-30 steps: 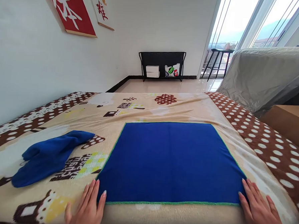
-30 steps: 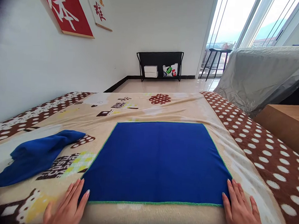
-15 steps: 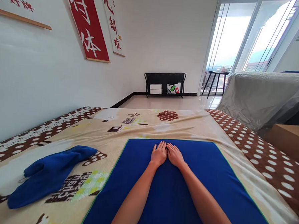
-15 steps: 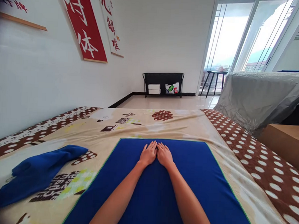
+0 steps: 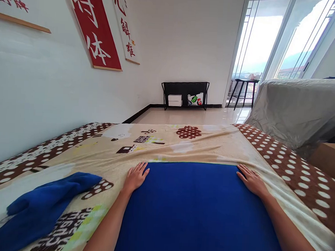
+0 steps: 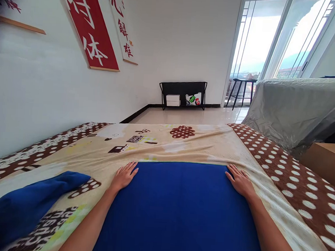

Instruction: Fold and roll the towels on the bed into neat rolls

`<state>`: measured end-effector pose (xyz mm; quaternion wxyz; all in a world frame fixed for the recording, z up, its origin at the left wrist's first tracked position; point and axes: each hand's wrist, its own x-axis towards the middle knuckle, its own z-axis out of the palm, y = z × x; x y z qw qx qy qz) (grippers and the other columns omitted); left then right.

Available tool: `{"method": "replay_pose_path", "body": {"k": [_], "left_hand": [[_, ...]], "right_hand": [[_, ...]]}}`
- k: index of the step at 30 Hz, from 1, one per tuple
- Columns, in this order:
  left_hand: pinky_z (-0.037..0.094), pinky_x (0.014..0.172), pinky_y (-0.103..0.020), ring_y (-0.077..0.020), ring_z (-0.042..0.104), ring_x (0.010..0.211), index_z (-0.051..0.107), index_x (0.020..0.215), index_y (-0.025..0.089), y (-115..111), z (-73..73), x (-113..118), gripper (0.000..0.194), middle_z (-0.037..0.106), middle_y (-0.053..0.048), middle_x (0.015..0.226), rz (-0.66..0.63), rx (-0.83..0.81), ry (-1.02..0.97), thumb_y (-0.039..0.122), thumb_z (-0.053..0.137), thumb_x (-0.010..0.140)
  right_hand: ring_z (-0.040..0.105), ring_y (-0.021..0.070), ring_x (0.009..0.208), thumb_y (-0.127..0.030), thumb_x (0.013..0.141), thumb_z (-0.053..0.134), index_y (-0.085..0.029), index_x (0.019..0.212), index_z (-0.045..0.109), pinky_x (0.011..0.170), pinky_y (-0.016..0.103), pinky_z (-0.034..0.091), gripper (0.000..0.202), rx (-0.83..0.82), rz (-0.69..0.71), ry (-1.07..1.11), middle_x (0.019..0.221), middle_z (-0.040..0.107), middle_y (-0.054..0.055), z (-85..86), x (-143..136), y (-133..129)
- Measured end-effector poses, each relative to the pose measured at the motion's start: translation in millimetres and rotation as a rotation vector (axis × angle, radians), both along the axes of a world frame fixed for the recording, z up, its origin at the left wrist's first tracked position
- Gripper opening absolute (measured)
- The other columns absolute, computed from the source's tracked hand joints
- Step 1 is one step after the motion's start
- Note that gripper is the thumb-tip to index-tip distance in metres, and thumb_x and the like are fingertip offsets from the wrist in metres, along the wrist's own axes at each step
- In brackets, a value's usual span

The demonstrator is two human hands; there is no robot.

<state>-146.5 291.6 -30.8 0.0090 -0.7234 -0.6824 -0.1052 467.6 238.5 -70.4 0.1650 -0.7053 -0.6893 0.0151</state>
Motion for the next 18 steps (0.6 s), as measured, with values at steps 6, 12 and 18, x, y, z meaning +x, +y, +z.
{"method": "replay_pose_path", "body": {"k": [6, 12, 18], "left_hand": [[0.022, 0.119, -0.051, -0.0245, 0.035, 0.145, 0.045, 0.146, 0.023, -11.8, 21.2, 14.8, 0.050, 0.042, -0.010, 0.155, -0.014, 0.075, 0.024, 0.041, 0.034, 0.101], [0.024, 0.121, -0.041, -0.0191, 0.028, 0.148, 0.025, 0.154, 0.032, -120.0, 37.6, 35.0, 0.055, 0.029, 0.001, 0.161, -0.248, 0.116, 0.039, 0.041, 0.033, 0.100], [0.027, 0.117, -0.055, -0.0248, 0.035, 0.145, 0.014, 0.152, 0.049, -267.4, -21.4, -18.5, 0.060, 0.033, 0.009, 0.158, -0.036, 0.047, 0.082, 0.052, 0.034, 0.095]], "right_hand": [[0.033, 0.0258, 0.144, -0.054, 0.098, 0.023, -0.014, 0.143, 0.048, 0.119, 0.049, 0.026, 0.066, 0.104, -0.039, -0.012, 0.151, 0.043, 0.012, 8.3, -3.6, -4.2], [0.029, 0.0184, 0.146, -0.054, 0.098, 0.026, -0.024, 0.150, 0.039, 0.121, 0.039, 0.027, 0.062, 0.167, 0.112, -0.044, 0.158, 0.032, 0.000, 11.6, -30.1, -92.8], [0.035, 0.0255, 0.142, -0.058, 0.084, 0.034, -0.050, 0.153, 0.009, 0.113, 0.053, 0.041, 0.073, 0.166, 0.110, -0.118, 0.153, 0.031, -0.015, -24.8, -27.0, -249.5]]}}
